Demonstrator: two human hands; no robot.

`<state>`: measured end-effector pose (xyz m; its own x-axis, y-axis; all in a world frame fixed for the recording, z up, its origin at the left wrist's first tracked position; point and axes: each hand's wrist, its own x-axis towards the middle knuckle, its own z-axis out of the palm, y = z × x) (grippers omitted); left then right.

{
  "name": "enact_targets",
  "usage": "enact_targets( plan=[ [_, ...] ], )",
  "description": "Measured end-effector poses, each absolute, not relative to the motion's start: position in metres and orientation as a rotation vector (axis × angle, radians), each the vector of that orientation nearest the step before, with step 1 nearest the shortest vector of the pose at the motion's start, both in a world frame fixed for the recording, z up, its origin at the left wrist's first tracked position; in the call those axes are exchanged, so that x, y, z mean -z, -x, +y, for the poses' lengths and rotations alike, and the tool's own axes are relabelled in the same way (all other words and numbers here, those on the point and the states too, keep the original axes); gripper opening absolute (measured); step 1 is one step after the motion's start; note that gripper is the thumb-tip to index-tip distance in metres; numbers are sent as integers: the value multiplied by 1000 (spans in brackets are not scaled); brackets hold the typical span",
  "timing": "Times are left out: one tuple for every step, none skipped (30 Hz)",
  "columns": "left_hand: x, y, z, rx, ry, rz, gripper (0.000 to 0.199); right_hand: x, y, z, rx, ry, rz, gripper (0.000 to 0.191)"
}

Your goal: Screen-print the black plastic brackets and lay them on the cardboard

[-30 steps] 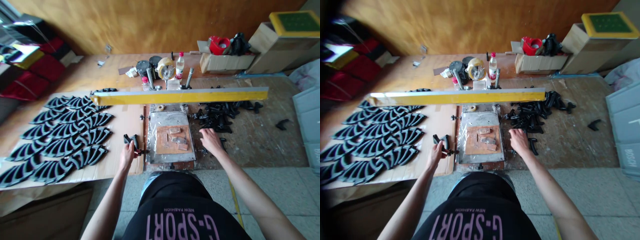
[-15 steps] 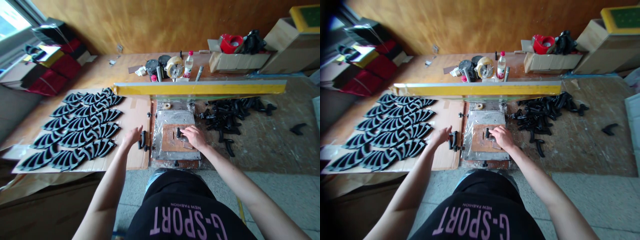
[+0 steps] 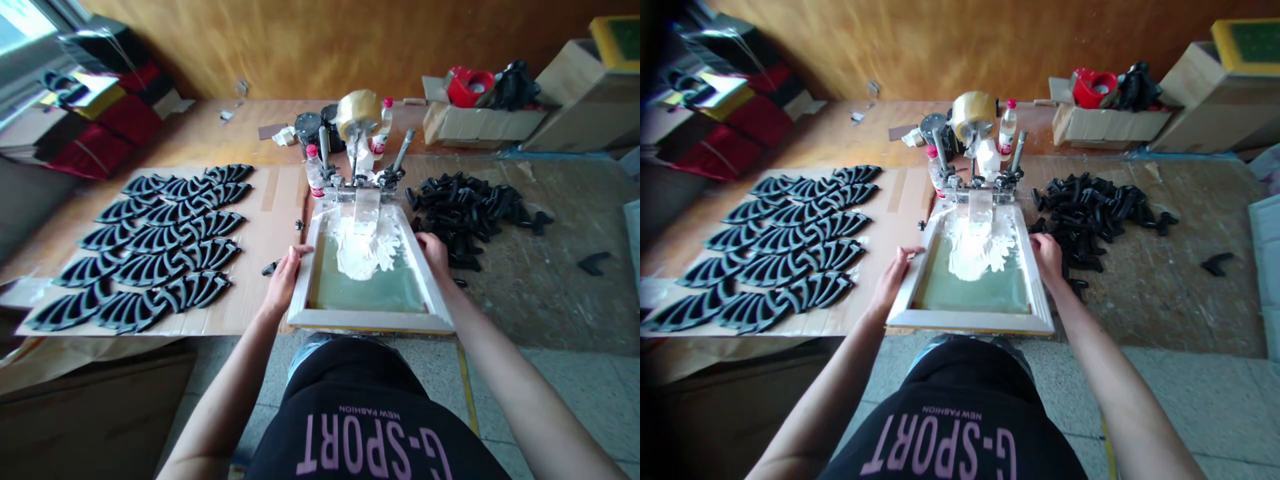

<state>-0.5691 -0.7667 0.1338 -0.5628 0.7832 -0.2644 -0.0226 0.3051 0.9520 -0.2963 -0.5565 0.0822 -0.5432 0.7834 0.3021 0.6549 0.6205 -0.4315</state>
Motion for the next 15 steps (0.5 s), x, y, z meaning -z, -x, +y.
enact_targets(
  plan=[
    [-117,566,-773,-1294,-688,1816,60,-89,301,-549,-348,1158,-2323,36],
    [-101,564,-778,-1284,-694,1806,60,-97,310,-545,-314,1154,-2290,36],
    [-85,562,-780,-1285,-687,1800,63,-104,323,-543,-269,1123,-2290,40],
    [-72,561,-780,-1277,-688,1795,68,-111,339,-544,-232,1075,-2321,48],
    [-60,561,-779,-1261,-697,1797,73,-116,355,-547,-209,1025,-2381,54],
    [-51,561,-778,-1242,-712,1812,74,-120,370,-552,-207,988,-2467,53],
    [-44,563,-777,-1217,-731,1831,73,-122,383,-558,-227,975,-2557,46],
    [-38,565,-776,-1190,-748,1846,72,-122,391,-566,-262,976,-2643,35],
    [-34,567,-776,-1166,-759,1857,70,-121,395,-575,-299,974,-2718,23],
    [-31,569,-776,-1146,-762,1863,69,-119,394,-584,-329,947,-2783,14],
    [-29,571,-776,-1133,-761,1869,67,-118,389,-593,-347,883,-2840,10],
    [-27,572,-777,-1128,-756,1875,66,-116,381,-601,-353,777,-2892,12],
    [-26,572,-777,-1131,-750,1878,65,-115,372,-608,-360,641,-2938,16],
    [-25,572,-778,-1138,-744,1878,64,-116,363,-613,-375,490,-2982,19],
    [-25,571,-778,-1147,-736,1875,63,-117,356,-616,-402,357,-3017,20]
  ],
)
